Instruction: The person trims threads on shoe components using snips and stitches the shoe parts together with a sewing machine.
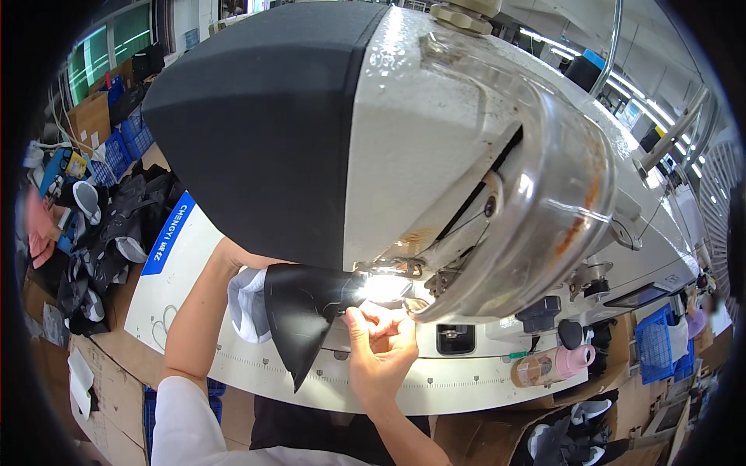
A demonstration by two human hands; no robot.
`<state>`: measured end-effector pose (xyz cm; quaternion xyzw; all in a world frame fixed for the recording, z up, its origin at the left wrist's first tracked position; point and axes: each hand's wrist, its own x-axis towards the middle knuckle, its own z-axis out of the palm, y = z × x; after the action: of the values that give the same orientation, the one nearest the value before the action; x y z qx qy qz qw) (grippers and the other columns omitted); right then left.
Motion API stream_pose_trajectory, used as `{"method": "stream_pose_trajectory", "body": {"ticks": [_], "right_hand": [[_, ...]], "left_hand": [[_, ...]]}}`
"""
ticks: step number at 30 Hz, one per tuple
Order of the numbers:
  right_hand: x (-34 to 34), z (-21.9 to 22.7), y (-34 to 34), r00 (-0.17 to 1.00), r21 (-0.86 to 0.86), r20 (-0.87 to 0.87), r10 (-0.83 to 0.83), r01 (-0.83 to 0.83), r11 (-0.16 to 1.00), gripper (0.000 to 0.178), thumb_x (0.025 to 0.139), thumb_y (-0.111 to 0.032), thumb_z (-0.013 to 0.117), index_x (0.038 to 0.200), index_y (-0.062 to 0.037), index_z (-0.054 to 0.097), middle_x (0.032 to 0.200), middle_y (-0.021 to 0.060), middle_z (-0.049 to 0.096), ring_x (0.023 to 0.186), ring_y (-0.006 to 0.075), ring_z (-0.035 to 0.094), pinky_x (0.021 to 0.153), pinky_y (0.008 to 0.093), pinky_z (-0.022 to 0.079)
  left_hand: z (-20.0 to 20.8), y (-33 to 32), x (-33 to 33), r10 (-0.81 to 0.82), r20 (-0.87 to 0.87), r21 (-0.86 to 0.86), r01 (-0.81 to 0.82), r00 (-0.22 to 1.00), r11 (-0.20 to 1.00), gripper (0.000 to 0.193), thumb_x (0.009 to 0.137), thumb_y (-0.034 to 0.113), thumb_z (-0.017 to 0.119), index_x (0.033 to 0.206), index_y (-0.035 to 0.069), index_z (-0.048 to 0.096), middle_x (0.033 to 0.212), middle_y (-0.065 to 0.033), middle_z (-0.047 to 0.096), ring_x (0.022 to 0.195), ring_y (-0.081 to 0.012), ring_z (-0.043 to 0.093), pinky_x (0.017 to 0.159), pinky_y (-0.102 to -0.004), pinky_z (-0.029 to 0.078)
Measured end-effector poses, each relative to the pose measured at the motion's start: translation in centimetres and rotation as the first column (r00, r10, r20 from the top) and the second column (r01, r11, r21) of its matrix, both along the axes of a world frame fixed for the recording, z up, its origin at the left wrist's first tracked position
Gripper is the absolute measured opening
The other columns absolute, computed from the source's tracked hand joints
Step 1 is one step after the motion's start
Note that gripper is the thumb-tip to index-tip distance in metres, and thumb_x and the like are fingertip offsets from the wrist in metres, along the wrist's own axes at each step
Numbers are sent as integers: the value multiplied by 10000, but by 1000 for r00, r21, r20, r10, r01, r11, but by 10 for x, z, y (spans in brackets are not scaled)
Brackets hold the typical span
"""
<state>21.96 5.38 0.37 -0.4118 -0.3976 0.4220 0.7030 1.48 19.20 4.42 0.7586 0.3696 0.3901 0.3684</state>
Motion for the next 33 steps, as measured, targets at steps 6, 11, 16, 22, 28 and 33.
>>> {"method": "stream_pose_trajectory", "body": {"ticks": [6,11,16,22,28,33], "right_hand": [[-3,-5,-2,1000,-20,6,29,-29,999,330,891,119,664,884,-66,391,992,153,612,1014,201,647,927,335,536],[-3,-4,-3,992,39,-56,111,-108,993,332,903,130,633,887,-68,366,1073,203,599,1152,292,630,1006,394,523],[1,-1,-3,986,-2,-74,147,-148,989,344,906,120,637,890,-71,351,1113,250,622,1142,284,639,1002,383,523],[5,2,0,986,-35,-93,137,-141,989,380,908,117,639,879,-89,320,1045,261,664,1037,263,687,956,354,537],[42,12,8,980,-90,121,161,-150,985,136,890,85,685,1010,60,626,992,142,694,891,197,706,772,314,606],[60,18,13,856,-115,509,93,-39,993,108,912,-24,688,1003,29,713,899,72,726,829,137,683,744,296,541]], "left_hand": [[-11,26,-9,54,-26,46,-53,998,998,220,781,25,715,999,14,681,940,-40,652,853,-127,580,749,-298,473],[-15,40,-9,71,-61,61,-67,996,996,225,779,20,708,1002,12,680,945,-41,652,858,-130,578,757,-302,474],[-20,44,-13,76,-91,66,-70,993,995,229,776,16,701,1005,9,679,950,-43,652,862,-132,577,764,-307,475],[-26,47,-16,78,-154,95,-64,985,993,235,773,10,693,1008,6,677,956,-45,653,868,-135,576,773,-312,476],[-10,-40,18,225,-18,158,-219,974,963,235,783,4,687,1015,1,650,971,-42,637,880,-132,563,791,-308,470],[-7,-97,49,309,319,0,-326,896,946,194,838,-25,658,960,32,518,947,-21,568,900,-106,526,812,-259,435]]}}
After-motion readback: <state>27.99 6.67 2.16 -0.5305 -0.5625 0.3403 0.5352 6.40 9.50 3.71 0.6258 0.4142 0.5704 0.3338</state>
